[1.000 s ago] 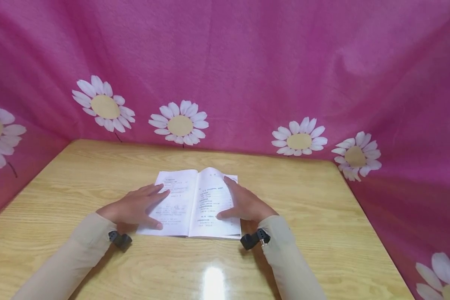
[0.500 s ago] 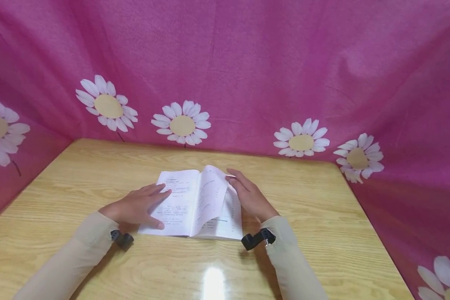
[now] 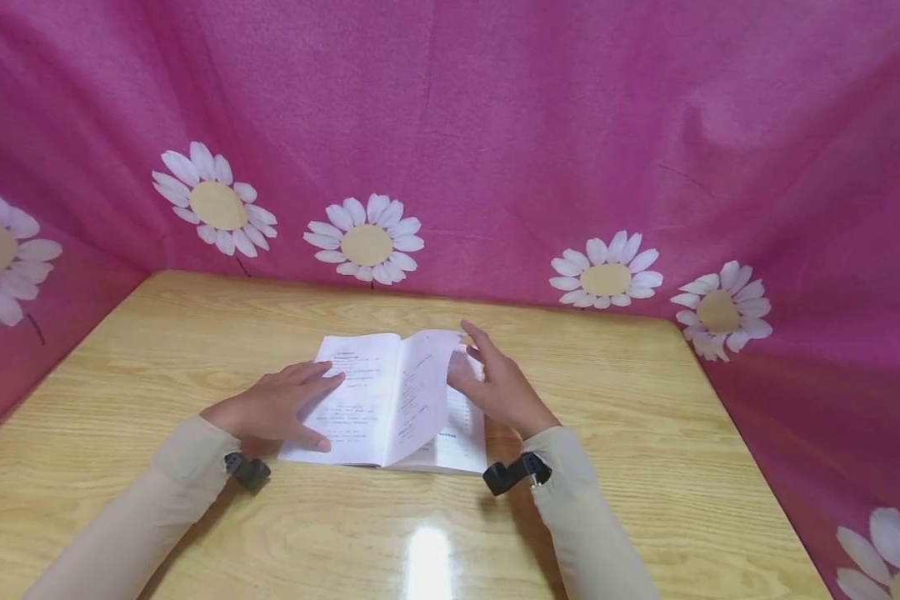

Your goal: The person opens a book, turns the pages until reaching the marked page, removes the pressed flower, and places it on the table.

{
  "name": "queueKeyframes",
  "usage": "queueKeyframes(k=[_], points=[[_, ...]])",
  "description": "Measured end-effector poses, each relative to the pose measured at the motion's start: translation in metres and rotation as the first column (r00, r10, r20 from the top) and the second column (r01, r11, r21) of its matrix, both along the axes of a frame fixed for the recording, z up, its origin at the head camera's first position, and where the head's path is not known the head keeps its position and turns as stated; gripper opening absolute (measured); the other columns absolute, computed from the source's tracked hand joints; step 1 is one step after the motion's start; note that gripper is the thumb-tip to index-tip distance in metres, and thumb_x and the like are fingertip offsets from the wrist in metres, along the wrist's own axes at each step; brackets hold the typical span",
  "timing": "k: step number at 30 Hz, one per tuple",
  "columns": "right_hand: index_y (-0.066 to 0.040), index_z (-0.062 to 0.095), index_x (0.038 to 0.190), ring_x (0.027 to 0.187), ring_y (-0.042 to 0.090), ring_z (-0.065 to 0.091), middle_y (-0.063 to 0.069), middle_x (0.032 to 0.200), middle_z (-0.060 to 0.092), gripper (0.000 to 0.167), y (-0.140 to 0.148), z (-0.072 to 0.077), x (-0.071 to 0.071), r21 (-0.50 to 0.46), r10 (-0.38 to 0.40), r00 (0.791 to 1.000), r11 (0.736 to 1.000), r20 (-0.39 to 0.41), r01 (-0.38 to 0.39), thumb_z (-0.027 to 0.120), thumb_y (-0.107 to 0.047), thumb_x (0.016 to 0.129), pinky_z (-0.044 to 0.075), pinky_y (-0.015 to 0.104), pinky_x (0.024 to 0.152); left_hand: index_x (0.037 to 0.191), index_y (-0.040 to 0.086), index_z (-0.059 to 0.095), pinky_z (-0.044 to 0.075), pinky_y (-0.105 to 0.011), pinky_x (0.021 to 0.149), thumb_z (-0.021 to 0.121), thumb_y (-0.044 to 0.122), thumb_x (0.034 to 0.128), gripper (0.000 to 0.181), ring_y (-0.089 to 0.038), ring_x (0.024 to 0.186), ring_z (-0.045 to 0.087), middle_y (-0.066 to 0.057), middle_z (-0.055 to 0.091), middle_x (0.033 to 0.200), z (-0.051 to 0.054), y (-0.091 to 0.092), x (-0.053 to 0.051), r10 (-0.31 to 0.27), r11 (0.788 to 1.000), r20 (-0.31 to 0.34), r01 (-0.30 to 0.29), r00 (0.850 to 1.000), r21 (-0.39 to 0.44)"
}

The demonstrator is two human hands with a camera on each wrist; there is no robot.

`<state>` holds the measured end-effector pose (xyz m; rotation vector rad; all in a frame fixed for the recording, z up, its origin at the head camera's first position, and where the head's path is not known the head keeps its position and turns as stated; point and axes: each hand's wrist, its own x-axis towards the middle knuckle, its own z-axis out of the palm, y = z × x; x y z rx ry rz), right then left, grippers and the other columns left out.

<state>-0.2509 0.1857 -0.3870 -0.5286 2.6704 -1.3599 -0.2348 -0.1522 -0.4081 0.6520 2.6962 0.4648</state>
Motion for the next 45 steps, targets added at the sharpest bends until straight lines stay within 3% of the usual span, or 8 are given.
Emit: queueKeyframes(k=[3,8,11,17,23,31,39,45], points=[[-0.023,0.018,0.155,0.141,0.032,0.031,0.008,0.159,0.022,0.078,-0.002,0.002,0.001,-0.027,0.026,1.0,0.999,0.016,-0.026,0.065,-0.032,0.093,0.029,0.054,0.11,0.154,0.017,0.026,0.012,-0.063,0.111,0.077,0.055,0.0728,0.103,-0.04,0.145,0.01,-0.017,0.011,0.16,0.0,0.0,0.0,0.02,1.0,0.009,-0.02,1.0,0.002],[-0.011,0.038,0.148,0.137,0.031,0.039,0.011,0.149,0.042,0.063,-0.008,0.001,0.006,0.018,0.117,0.993,0.993,-0.018,-0.117,0.062,-0.035,0.094,0.031,0.052,0.109,0.154,0.021,0.026,0.013,-0.063,0.111,0.078,0.056,0.071,0.104,-0.039,0.145,0.007,-0.017,0.007,0.16,-0.002,0.0,-0.001,0.05,0.999,0.028,-0.05,0.998,0.008],[-0.013,0.048,0.142,0.134,0.027,0.042,0.006,0.143,0.05,0.054,-0.013,-0.002,0.01,0.054,0.159,0.987,0.986,-0.013,-0.158,0.06,-0.037,0.095,0.033,0.051,0.108,0.154,0.023,0.026,0.016,-0.064,0.11,0.078,0.057,0.0699,0.105,-0.039,0.145,0.007,-0.017,0.007,0.16,-0.002,0.001,-0.001,0.065,0.998,0.044,-0.065,0.997,0.006],[-0.019,0.051,0.14,0.135,0.021,0.042,-0.001,0.141,0.052,0.051,-0.025,-0.009,0.019,0.065,0.221,0.975,0.973,0.021,-0.221,0.06,-0.04,0.094,0.033,0.048,0.109,0.153,0.027,0.027,0.02,-0.066,0.107,0.08,0.056,0.0681,0.105,-0.04,0.144,0.009,-0.015,0.003,0.161,-0.002,0.002,0.001,0.104,0.994,0.058,-0.105,0.993,0.01],[-0.013,0.048,0.141,0.134,0.02,0.042,0.002,0.142,0.051,0.055,-0.034,-0.015,0.021,0.113,0.29,0.957,0.951,-0.017,-0.286,0.061,-0.039,0.094,0.033,0.044,0.11,0.153,0.025,0.028,0.023,-0.064,0.107,0.077,0.062,0.0678,0.105,-0.039,0.143,0.015,-0.017,0.011,0.159,0.0,-0.001,0.001,0.069,0.998,0.032,-0.069,0.997,0.001],[-0.015,0.046,0.144,0.133,0.02,0.043,0.007,0.143,0.05,0.061,-0.043,-0.015,0.026,0.16,0.295,0.955,0.944,-0.023,-0.287,0.061,-0.045,0.093,0.033,0.043,0.109,0.153,0.028,0.027,0.025,-0.065,0.106,0.075,0.065,0.068,0.105,-0.039,0.142,0.018,-0.015,0.013,0.159,-0.001,-0.003,0.0,0.069,0.998,0.031,-0.069,0.997,0.003],[-0.015,0.04,0.148,0.135,0.016,0.04,0.005,0.144,0.049,0.064,-0.054,-0.018,0.03,0.208,0.332,0.942,0.926,-0.056,-0.314,0.061,-0.042,0.094,0.01,0.05,0.117,0.153,0.033,0.026,0.023,-0.066,0.106,0.069,0.071,0.0685,0.103,-0.037,0.143,0.016,-0.012,0.014,0.16,0.001,-0.009,-0.003,0.076,0.997,0.07,-0.076,0.995,-0.011],[-0.016,0.037,0.149,0.136,0.011,0.036,0.002,0.146,0.046,0.066,-0.059,-0.021,0.03,0.244,0.335,0.94,0.919,-0.071,-0.309,0.059,-0.045,0.094,0.009,0.048,0.117,0.155,0.023,0.024,0.021,-0.062,0.11,0.066,0.066,0.0771,0.098,-0.035,0.143,0.018,-0.013,0.019,0.159,0.001,-0.018,-0.011,0.008,0.997,0.057,-0.012,0.998,0.076]])
